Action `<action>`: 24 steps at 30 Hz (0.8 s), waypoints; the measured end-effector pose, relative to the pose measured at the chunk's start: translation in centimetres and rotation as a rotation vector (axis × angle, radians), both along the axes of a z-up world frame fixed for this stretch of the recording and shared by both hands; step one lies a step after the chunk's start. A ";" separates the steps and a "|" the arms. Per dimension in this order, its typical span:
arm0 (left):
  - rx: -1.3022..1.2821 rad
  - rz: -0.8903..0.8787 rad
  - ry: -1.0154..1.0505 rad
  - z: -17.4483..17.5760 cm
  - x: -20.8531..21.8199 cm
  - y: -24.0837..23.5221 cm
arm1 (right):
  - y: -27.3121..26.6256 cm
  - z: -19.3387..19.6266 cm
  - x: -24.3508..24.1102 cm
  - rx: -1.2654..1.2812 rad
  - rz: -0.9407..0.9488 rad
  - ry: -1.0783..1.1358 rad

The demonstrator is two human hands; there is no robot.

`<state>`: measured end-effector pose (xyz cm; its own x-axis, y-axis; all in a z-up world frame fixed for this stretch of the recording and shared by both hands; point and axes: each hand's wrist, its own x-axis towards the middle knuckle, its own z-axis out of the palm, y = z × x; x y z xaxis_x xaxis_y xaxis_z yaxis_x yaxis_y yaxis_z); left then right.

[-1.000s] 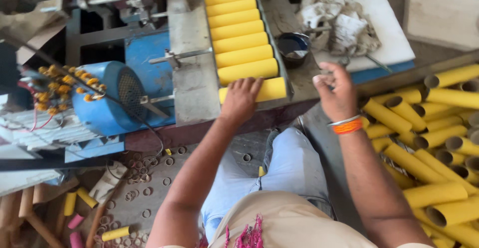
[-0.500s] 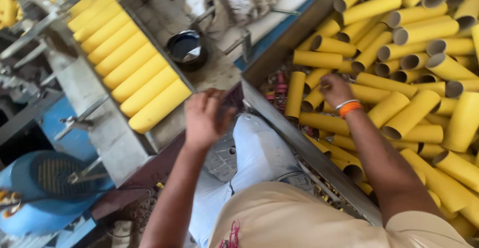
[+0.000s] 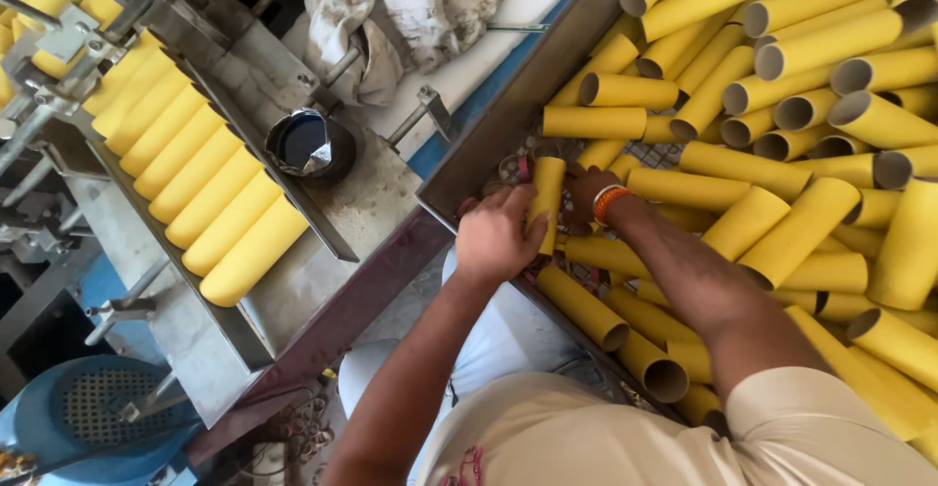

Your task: The person repeatedly picks yellow cylindrical objects from a conveyor belt and places them into a large bin. The action is continuous and repetitive, with the person handling the cylinders one at a time or in small groups.

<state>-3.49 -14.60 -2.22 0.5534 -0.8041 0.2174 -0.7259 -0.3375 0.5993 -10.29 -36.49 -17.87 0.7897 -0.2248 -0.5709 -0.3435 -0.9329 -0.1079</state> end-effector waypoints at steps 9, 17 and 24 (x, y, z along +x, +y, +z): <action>0.041 -0.024 0.003 -0.6 0.4 -0.2 | -1.5 -6.5 4.1 -0.304 0.246 0.129; 0.012 0.000 0.018 -1.0 0.4 -0.2 | -7.5 -10.8 3.5 -0.440 0.029 -0.221; -0.138 -0.019 0.046 -0.4 0.5 0.1 | -9.1 7.3 -4.0 -0.061 -0.107 -0.571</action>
